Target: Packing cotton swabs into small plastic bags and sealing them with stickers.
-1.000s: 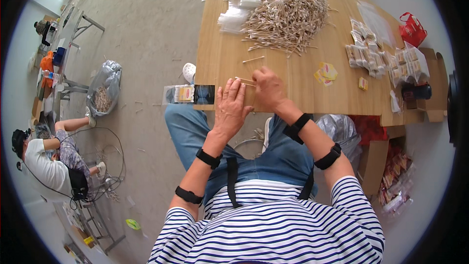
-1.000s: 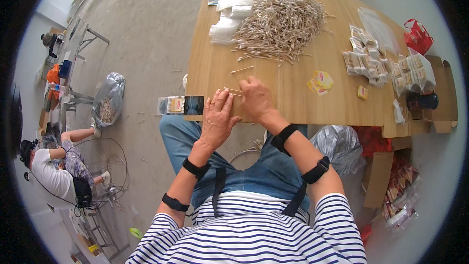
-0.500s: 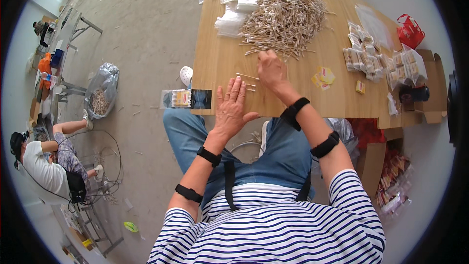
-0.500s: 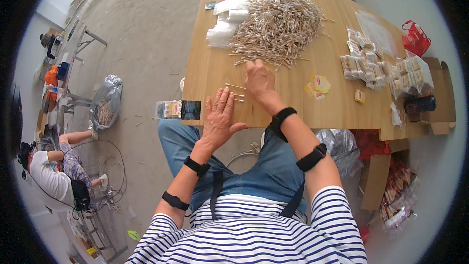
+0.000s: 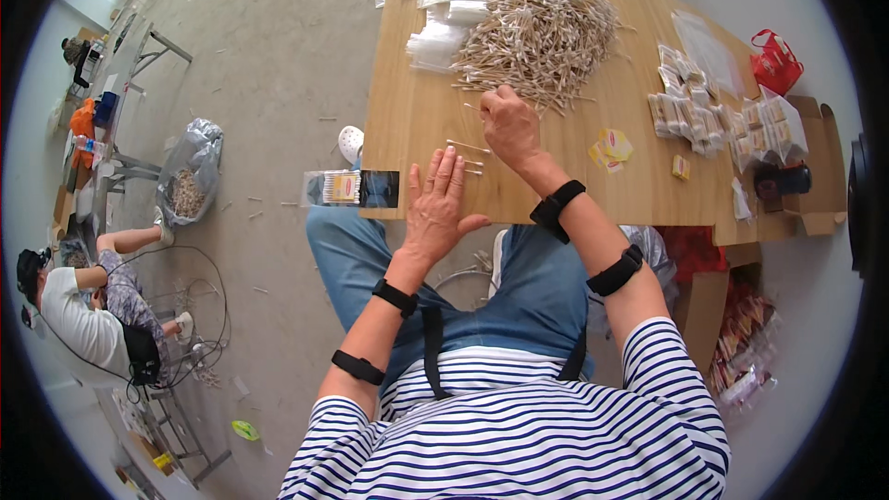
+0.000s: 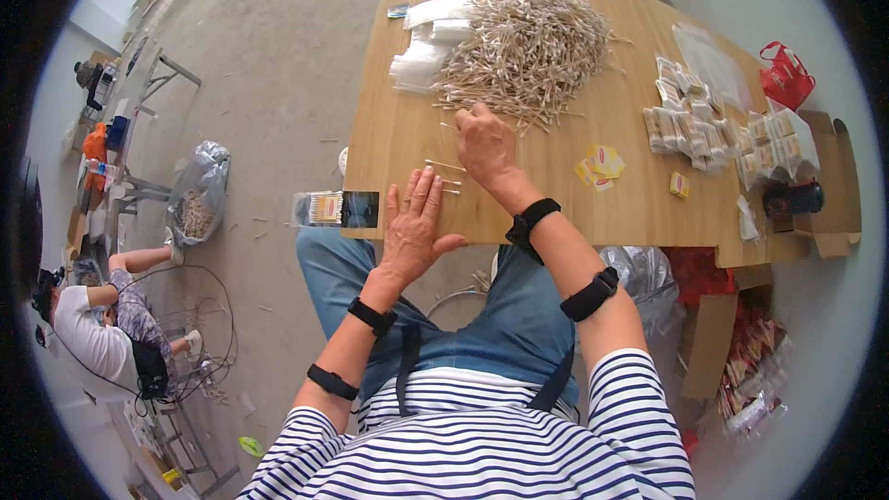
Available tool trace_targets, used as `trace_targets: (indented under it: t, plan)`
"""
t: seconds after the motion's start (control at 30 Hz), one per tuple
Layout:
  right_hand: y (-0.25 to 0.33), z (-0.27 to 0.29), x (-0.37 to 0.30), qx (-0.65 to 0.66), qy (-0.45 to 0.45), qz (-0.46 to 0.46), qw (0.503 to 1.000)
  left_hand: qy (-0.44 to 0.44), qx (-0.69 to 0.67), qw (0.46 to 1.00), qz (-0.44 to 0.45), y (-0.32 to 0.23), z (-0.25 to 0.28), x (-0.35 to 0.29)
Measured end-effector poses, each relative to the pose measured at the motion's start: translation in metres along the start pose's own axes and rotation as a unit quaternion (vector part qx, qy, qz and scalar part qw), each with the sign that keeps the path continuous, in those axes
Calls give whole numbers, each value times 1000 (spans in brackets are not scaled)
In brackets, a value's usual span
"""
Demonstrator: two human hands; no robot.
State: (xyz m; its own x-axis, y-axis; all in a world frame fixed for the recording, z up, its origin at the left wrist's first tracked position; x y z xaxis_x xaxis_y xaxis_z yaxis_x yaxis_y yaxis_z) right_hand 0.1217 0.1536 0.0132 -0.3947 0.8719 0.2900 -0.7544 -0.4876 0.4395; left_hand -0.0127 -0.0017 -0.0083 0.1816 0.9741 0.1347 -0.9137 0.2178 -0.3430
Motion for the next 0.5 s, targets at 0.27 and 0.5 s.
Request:
trace_targets:
  t: [0.27,0.5]
  plan:
    - [10,1,-25,11,48,-20,999,-10,-11,1000,-5,0,0,-1]
    - [8,-4,-40,27,34,-49,998,-9,-8,1000,-2,0,0,1]
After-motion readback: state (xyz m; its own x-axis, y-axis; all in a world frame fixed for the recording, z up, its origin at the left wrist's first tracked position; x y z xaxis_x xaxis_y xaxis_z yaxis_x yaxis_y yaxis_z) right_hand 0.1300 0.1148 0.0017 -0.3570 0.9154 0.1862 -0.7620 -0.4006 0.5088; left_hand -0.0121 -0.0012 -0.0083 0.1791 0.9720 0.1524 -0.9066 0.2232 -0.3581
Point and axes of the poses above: each hand's wrist, its own x-axis towards the middle knuckle, its own z-axis out of the back of the hand, y = z × x, the point moved 1 cm from there along x, towards the middle knuckle, and after that the axes turned 1 degree about y, right-handed, at the moved point
